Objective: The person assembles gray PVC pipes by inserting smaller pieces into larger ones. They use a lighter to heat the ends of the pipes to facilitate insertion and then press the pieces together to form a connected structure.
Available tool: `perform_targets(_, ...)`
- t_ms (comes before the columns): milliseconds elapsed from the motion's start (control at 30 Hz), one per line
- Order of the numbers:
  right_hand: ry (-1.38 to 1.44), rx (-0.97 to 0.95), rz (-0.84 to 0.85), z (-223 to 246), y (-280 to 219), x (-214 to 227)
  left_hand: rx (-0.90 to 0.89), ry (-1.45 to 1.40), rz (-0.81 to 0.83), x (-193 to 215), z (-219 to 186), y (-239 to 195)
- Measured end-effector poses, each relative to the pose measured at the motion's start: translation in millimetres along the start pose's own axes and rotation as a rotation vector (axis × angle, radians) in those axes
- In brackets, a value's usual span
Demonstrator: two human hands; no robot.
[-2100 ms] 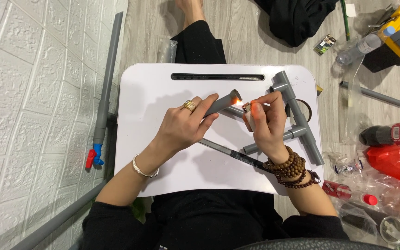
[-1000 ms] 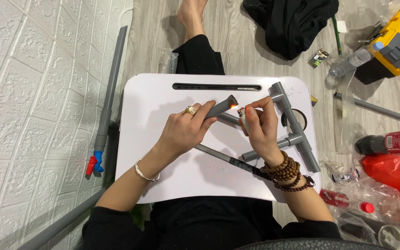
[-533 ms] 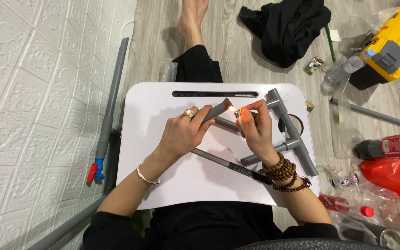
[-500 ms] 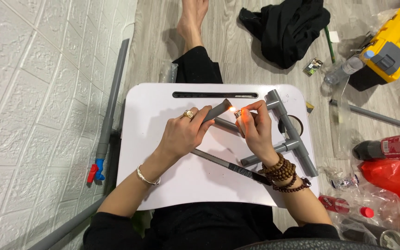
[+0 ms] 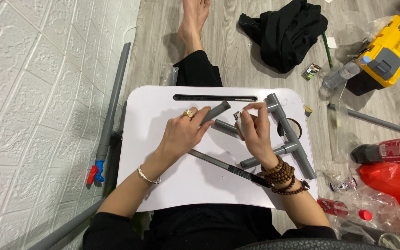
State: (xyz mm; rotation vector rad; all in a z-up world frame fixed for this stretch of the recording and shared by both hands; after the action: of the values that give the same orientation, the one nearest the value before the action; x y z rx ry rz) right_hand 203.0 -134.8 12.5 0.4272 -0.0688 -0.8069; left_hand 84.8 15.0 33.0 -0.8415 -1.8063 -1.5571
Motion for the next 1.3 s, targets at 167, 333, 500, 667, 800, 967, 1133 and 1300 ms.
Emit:
perform_targets(167,-0.552,-0.135,0.126,-25,21,29,0.004,0.065,-0.013,-3,19,4)
perform_targets(333,-1.115,-0.441,0.415,-72,12,53,-0.014,0.028,0.011,-14,29,3)
perform_targets(500,-1.417,-0.342,0.446,-48,14,44,-0.106,-0.151,0.027,-13,26,4)
perform_targets(667,-1.284,-0.074,0.620,-28,2,-15,-0.120,-0.243,0.017,-5,30,4)
perform_targets(800,-1.377,-0.173,0.797,-57,-15,-30,-0.115,-0.248,0.020,1,34,7)
perform_targets(967,-1.171,-0.277,0.696,-28,-8,-23,-0.110,-0.221,0.005,6,41,8)
perform_targets(1133,-0.897,0.024,0.407,32,7,15,-0.118,-0.173,-0.003,10,38,5)
perform_targets(1300,-0.922,0.112,0.348,83,18,-5,-0.183,-0.039,-0.071,11,29,3)
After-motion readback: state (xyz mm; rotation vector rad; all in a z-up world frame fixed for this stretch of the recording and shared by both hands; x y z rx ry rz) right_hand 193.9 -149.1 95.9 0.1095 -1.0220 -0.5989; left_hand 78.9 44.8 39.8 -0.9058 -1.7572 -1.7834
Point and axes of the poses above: each hand's wrist, its own y-axis towards the middle knuckle, its own x-axis out of the back of the hand, z = x × y, the point moved 9 cm from there along y, towards the middle knuckle, and after that the axes turned 7 degrees about y, right-handed, at the moved point
